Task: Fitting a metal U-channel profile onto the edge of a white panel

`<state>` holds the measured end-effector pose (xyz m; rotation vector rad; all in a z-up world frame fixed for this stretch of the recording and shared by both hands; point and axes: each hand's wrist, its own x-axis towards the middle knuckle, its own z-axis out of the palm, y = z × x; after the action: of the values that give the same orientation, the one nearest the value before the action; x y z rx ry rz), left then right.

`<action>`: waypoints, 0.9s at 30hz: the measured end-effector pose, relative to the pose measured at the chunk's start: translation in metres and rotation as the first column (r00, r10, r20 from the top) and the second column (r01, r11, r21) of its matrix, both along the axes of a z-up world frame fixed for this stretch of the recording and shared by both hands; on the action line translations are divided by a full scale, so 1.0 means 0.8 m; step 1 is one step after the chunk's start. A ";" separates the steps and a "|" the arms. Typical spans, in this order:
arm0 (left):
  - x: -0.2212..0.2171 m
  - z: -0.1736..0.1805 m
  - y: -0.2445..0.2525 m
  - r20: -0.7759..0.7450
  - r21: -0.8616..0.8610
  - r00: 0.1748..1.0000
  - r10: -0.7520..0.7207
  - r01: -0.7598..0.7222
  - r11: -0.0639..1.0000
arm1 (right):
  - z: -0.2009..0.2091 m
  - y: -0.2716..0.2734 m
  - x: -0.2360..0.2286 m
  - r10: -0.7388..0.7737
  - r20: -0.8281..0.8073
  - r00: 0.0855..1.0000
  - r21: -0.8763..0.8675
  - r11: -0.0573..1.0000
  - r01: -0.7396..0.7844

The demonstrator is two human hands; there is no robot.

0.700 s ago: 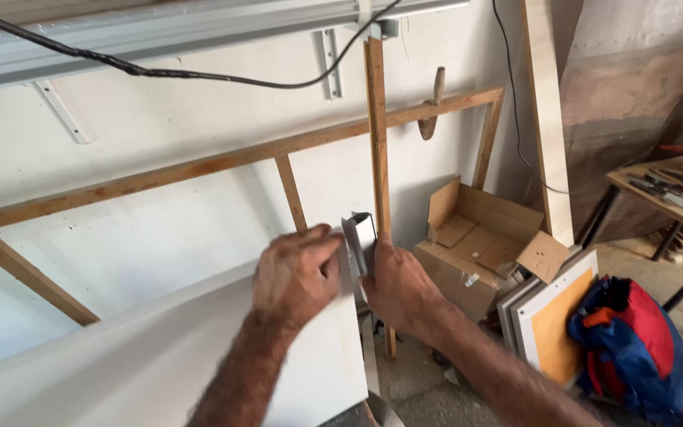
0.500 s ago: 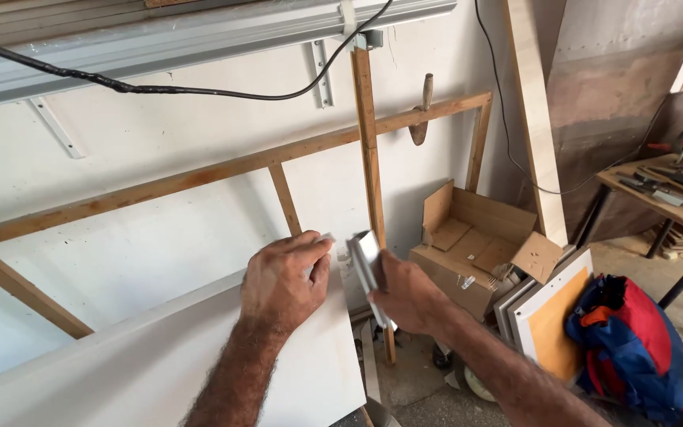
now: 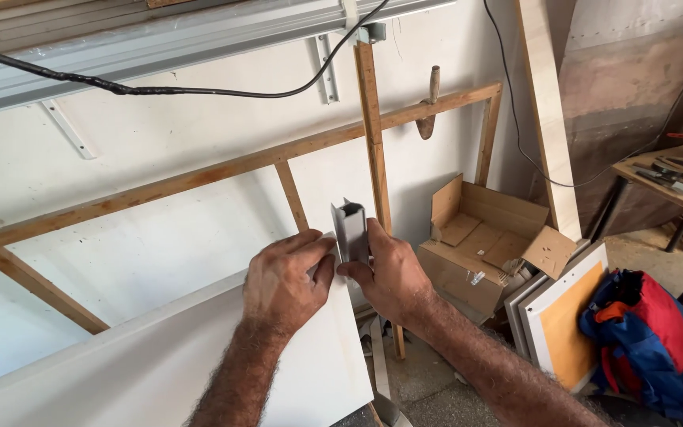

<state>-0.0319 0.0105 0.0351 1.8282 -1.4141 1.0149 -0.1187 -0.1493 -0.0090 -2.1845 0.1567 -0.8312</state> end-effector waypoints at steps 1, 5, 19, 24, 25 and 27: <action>0.003 -0.001 -0.001 0.001 -0.002 1.000 0.002 -0.002 1.000 | 0.002 0.001 0.000 0.002 0.001 1.000 -0.002 1.000 -0.002; 0.007 -0.006 -0.002 -0.007 0.007 1.000 0.012 -0.012 1.000 | 0.001 0.003 0.001 -0.003 -0.007 1.000 0.025 1.000 0.003; 0.012 -0.018 -0.003 0.011 -0.024 1.000 -0.008 0.008 1.000 | 0.036 0.031 -0.008 -0.093 -0.426 0.900 -0.004 0.995 0.101; 0.018 -0.023 -0.004 0.066 -0.041 0.997 -0.028 0.030 0.999 | 0.020 0.021 -0.021 -0.014 -0.567 0.824 -0.026 1.000 -0.001; 0.023 -0.023 -0.004 0.063 -0.043 0.998 -0.015 0.017 0.999 | 0.022 0.009 -0.015 -0.005 -0.569 0.822 -0.029 0.999 -0.014; 0.032 -0.030 -0.010 0.078 -0.065 0.996 -0.035 0.040 0.997 | 0.018 -0.016 -0.011 -0.001 -0.330 0.944 -0.071 0.997 -0.024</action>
<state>-0.0065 0.0022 0.0112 1.7253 -1.4372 1.1102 -0.1274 -0.1623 0.0052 -2.3800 0.2826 -0.4635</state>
